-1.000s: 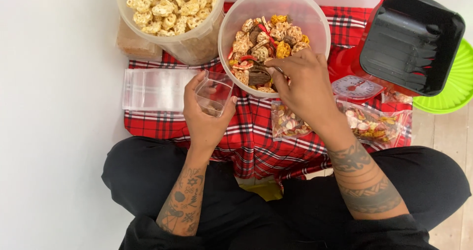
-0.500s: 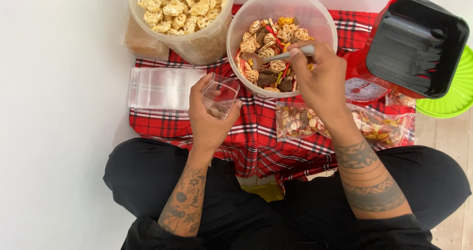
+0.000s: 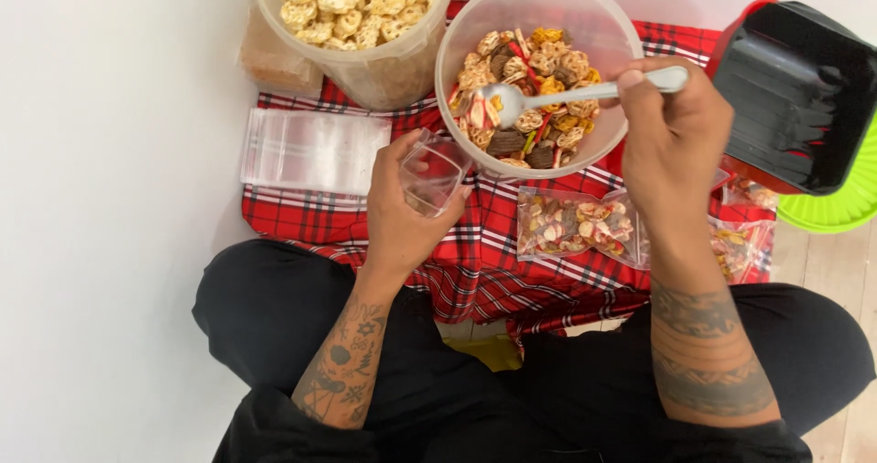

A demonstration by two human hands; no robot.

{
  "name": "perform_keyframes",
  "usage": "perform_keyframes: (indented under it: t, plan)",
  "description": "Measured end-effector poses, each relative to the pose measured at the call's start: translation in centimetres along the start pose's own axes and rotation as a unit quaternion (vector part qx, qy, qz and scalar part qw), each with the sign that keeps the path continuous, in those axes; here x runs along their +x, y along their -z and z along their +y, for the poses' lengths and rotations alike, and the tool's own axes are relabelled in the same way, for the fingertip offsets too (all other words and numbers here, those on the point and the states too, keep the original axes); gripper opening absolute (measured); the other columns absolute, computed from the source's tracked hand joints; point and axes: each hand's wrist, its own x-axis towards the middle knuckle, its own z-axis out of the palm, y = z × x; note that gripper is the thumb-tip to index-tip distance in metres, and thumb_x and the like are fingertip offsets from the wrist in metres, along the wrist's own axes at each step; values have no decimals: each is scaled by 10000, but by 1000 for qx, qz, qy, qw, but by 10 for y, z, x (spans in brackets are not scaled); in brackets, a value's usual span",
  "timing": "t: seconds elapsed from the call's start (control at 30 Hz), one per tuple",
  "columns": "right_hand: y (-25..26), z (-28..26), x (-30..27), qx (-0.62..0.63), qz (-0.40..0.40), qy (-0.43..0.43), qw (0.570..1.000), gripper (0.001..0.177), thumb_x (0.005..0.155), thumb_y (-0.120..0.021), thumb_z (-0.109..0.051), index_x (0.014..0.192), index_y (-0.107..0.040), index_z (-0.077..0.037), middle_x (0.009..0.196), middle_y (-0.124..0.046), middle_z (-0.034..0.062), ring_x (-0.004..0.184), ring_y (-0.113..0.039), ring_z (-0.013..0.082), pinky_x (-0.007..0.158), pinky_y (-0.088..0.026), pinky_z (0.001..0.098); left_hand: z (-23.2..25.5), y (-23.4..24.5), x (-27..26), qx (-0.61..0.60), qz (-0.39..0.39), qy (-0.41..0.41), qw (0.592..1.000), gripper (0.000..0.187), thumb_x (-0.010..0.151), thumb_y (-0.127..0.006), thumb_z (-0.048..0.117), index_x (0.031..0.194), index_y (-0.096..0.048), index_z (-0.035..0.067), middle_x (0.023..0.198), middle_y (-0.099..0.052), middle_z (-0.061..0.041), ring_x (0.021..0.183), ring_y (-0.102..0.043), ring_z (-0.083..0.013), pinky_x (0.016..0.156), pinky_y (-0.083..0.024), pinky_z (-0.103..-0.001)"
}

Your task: Scooping snack mix from a bowl into small plastic bags using a spoon

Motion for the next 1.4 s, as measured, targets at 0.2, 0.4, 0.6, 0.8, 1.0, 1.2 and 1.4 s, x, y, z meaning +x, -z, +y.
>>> perform_keyframes:
  t: [0.2,0.4,0.6,0.8,1.0,1.2,1.4]
  plan:
    - [-6,-35,-21,-3,-163,123,979,131,1076,-593,84,1125,-649,-25,1033,-728,115,904,-729,193,790,-637,301,-5,-7,0,-33,14,-74,997,707,828,-863,95,1411,-463,63,1409,-568,-148,1264,-631,-270,974,-634,-339]
    - [-28,-59,-26,-21,-315,230,921,156,1030,-612,-116,1152,-675,-42,1037,-709,87,964,-643,278,838,-485,425,-6,-8,-5,-89,-15,-38,995,696,863,-840,164,1434,-446,105,1424,-488,-103,1108,-672,-224,811,-715,-327]
    - [-18,-48,-25,-7,-212,233,949,168,1060,-579,-157,1053,-700,-41,982,-702,113,881,-649,270,839,-488,407,-11,-7,-5,-34,1,-99,995,684,858,-841,117,1427,-463,76,1383,-518,-132,1147,-667,-266,930,-659,-353]
    - [-44,-45,-37,-30,-317,261,911,190,1022,-550,13,1078,-711,-70,1057,-706,74,836,-522,301,767,-444,416,-20,-11,-7,56,25,-178,982,660,873,-790,383,1369,-528,36,1236,-617,-172,1110,-647,-324,970,-536,-433]
    - [-28,-58,-31,-18,-187,262,947,201,1077,-531,-131,1038,-705,-40,998,-710,115,836,-632,277,808,-444,414,-7,-11,-5,-29,22,-111,993,656,852,-814,55,1412,-472,47,1319,-531,-150,1131,-662,-228,869,-667,-299]
    - [-44,-47,-38,-37,-300,250,920,232,1005,-565,61,1058,-725,-98,1070,-720,29,819,-499,266,765,-416,399,-16,-8,-10,-44,10,-100,994,775,849,-799,453,1423,-463,55,1368,-529,-140,1123,-662,-266,948,-617,-386]
    - [-17,-40,-24,48,-119,253,959,182,1085,-469,15,963,-583,-59,966,-726,144,896,-724,295,813,-623,419,-1,-4,-6,-47,41,-62,996,706,828,-837,55,1418,-449,87,1327,-548,-144,1119,-685,-255,886,-665,-330]
